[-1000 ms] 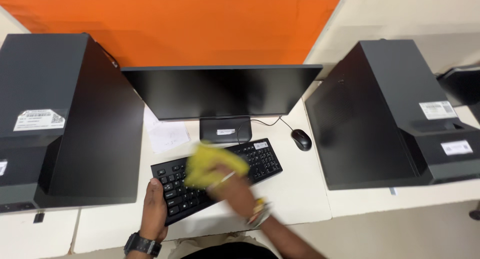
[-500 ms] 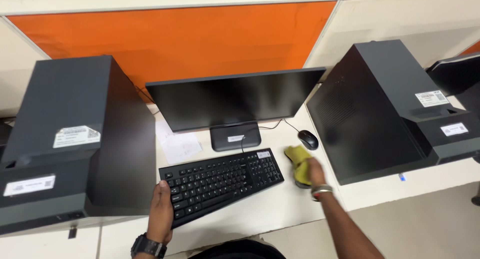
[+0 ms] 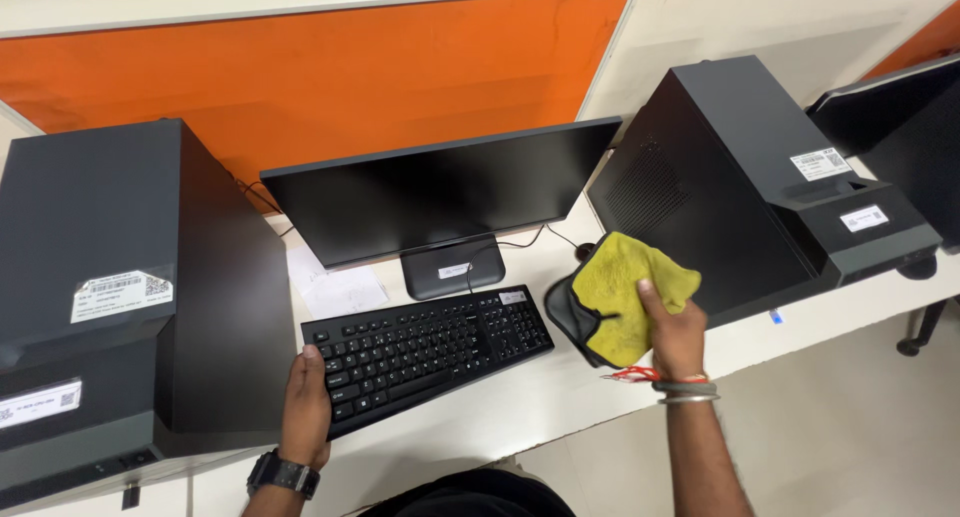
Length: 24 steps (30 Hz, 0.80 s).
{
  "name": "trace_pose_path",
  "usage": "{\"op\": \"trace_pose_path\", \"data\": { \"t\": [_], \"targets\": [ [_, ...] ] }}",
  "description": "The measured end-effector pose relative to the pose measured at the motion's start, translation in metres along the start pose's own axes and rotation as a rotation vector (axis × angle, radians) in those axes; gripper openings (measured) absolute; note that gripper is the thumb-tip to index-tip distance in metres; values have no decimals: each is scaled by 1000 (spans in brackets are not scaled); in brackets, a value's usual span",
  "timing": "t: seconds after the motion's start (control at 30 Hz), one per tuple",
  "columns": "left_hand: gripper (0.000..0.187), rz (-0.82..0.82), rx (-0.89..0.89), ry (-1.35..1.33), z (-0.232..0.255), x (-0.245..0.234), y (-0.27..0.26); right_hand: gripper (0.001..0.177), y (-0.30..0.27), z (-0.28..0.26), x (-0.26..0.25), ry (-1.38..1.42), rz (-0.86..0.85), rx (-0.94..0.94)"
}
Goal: The person wipes a computer monitor, keyboard, and mouse with a yellow cloth. They then clean the exterior of a computer tower, insert a key into the lock, and wipe the tower again. Finally, they wipe the keyboard and mouse once more.
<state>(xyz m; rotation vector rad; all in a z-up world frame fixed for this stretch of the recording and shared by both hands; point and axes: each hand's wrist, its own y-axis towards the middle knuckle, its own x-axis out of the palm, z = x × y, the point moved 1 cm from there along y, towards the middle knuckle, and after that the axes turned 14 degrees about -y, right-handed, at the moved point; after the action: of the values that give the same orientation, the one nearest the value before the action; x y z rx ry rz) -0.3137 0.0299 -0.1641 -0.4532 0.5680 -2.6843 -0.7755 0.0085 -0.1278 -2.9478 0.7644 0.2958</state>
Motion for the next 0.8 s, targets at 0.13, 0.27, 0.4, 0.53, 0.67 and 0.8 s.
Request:
{"op": "trace_pose_path", "data": {
  "t": [0.13, 0.27, 0.4, 0.53, 0.67, 0.8],
  "targets": [
    [68, 1, -30, -54, -2, 3, -2, 57, 7, -11, -6, -1026, 32, 166],
    [71, 25, -49, -31, -2, 4, -8, 58, 16, 23, 6, -712, 92, 8],
    [73, -25, -51, -63, -4, 9, -14, 48, -2, 81, 92, -379, -167, -9],
    [72, -4, -58, -67, -15, 19, -13, 40, -119, 54, 218, -491, -481, -771],
    [78, -22, -80, -159, -18, 13, -12, 56, -164, -2, 238, -638, -745, -771],
    [77, -10, -65, -114, -14, 15, -20, 33, -107, 48, 213, -829, -558, -457]
  ]
}}
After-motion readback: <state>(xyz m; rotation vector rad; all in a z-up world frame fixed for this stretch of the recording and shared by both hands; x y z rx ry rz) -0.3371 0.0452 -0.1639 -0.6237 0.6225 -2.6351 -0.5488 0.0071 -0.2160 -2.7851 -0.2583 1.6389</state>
